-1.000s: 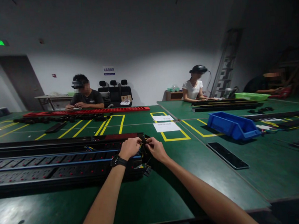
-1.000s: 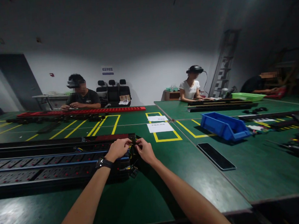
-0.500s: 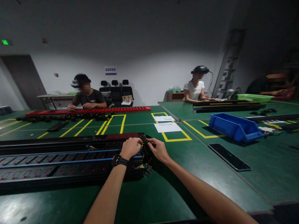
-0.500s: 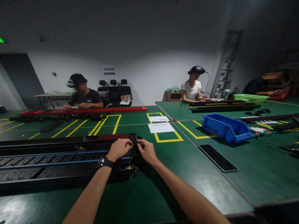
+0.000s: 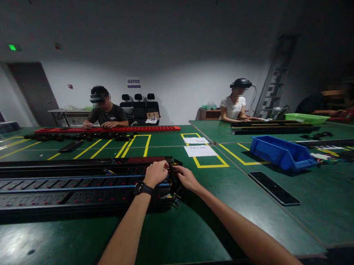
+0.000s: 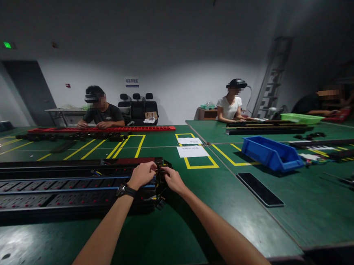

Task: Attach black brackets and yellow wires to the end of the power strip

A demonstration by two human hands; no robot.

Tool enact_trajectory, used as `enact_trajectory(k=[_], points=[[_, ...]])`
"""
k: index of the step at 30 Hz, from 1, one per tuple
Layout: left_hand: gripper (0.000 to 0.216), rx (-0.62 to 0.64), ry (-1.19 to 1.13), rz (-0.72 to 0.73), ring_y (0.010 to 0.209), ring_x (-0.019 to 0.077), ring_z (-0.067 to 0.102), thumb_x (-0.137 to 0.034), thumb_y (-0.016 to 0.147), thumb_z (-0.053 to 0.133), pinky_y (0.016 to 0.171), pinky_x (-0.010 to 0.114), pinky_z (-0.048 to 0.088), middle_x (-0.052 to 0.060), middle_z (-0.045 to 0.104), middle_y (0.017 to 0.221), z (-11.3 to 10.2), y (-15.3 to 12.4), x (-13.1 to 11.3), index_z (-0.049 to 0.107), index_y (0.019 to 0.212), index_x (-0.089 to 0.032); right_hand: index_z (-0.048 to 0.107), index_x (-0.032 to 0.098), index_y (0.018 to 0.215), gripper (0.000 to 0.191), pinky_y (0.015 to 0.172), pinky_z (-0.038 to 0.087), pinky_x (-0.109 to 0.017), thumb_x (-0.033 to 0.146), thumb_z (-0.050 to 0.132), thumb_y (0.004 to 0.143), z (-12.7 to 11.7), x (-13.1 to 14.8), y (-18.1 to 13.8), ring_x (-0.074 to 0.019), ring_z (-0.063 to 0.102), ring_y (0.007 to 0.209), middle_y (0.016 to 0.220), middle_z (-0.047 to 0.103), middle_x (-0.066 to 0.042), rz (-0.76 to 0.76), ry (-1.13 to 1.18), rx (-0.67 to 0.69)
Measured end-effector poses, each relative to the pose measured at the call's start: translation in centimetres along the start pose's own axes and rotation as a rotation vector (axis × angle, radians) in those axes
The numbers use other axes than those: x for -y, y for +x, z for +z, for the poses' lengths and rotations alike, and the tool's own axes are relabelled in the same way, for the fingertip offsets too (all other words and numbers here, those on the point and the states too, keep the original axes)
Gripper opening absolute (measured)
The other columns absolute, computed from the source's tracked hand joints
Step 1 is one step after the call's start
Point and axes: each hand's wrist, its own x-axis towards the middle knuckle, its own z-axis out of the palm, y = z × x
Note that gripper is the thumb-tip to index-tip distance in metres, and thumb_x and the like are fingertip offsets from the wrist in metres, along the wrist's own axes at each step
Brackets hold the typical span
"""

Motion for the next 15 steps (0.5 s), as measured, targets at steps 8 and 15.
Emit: enact_trajectory(k=[8, 15], points=[[0.032, 0.004, -0.002, -0.015, 0.099, 0.0252, 0.072, -0.024, 0.089, 0.051, 0.085, 0.034, 0.054, 0.005, 0.078, 0.105, 0.30, 0.21, 0.16, 0.073, 0.110, -0.032, 0.068, 0.020, 0.128, 0.070, 0.094, 0.054, -0.036, 0.006, 0.043, 0.065, -0.07, -0.53, 0.74, -0.0208, 0.070, 0.103, 0.118, 0.074, -0.006, 0.128, 0.268, 0.121], [0.033, 0.037, -0.066, 0.022, 0.098, 0.0228, 0.072, -0.020, 0.085, 0.051, 0.084, 0.032, 0.054, 0.000, 0.078, 0.102, 0.13, 0.28, 0.37, 0.071, 0.108, -0.033, 0.066, 0.022, 0.132, 0.079, 0.096, 0.052, -0.036, 0.004, 0.042, 0.059, -0.65, -0.44, 0.74, -0.0205, 0.068, 0.102, 0.110, 0.075, -0.004, 0.130, 0.276, 0.212]])
